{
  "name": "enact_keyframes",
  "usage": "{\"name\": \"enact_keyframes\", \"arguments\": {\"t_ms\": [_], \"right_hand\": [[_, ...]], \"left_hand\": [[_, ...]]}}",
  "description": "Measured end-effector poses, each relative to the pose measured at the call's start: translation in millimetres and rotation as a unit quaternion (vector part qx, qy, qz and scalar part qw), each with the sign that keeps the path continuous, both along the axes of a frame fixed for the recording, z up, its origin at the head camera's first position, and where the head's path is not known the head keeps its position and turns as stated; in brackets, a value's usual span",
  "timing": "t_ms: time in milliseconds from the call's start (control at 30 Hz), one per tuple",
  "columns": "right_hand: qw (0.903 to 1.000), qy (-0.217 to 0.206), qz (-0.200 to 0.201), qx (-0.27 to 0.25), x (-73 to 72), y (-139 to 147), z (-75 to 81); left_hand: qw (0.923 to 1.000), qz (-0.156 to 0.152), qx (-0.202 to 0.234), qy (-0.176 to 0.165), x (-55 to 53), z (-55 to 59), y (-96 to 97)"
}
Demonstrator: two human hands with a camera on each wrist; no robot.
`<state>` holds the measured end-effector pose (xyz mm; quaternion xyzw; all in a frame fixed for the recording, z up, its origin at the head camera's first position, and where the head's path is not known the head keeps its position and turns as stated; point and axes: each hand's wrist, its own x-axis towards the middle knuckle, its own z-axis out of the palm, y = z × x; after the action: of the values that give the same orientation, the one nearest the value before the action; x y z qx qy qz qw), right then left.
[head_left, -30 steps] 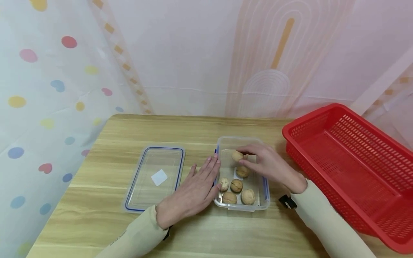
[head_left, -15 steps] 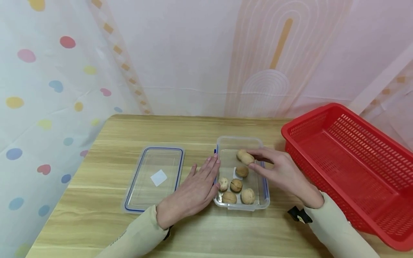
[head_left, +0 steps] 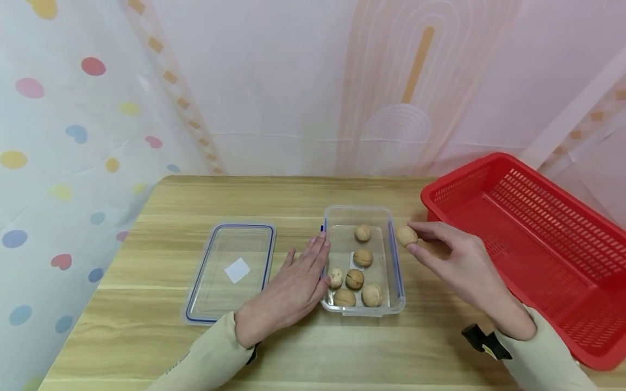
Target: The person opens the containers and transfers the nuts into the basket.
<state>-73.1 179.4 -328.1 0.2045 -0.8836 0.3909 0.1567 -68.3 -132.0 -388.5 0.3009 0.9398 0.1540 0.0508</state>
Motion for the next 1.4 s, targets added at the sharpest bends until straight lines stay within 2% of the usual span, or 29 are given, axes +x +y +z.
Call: {"name": "enact_keyframes", "arguments": {"t_ms": [167, 367, 733, 833, 1100, 1267, 1400], "right_hand": [[0.9999, 0.002, -0.012, 0.002, 9.6, 13, 14.8], [0.9983, 0.027, -0.045, 0.026, 20.4, 31, 29.9], [0.9912, -0.026, -0.115, 0.061, 32.0, 68, 39.1], [0.9878, -0.032, -0.134, 0.071, 32.9, 77, 40.9], [0.9764, -0.082, -0.174, 0.098, 28.7, 99, 49.0], [0.9782, -0.089, -0.168, 0.084, 21.6, 114, 51.4], [0.9780, -0.095, -0.158, 0.097, 14.3, 121, 52.6]], "left_hand": [[1.0000, -0.002, 0.000, 0.003, -0.5, -0.2, -0.7], [1.0000, -0.004, -0.001, 0.003, -0.9, -0.2, -0.3], [0.9999, -0.008, 0.006, 0.010, -0.4, -1.1, -1.3], [0.9998, -0.011, 0.008, 0.011, -0.6, -1.5, -1.1], [0.9998, -0.011, 0.011, 0.015, 0.1, -1.2, -1.2], [0.9998, -0.012, 0.014, 0.011, -0.3, -1.6, -1.3], [0.9998, -0.012, 0.015, 0.010, -0.2, -1.5, -1.5]]}}
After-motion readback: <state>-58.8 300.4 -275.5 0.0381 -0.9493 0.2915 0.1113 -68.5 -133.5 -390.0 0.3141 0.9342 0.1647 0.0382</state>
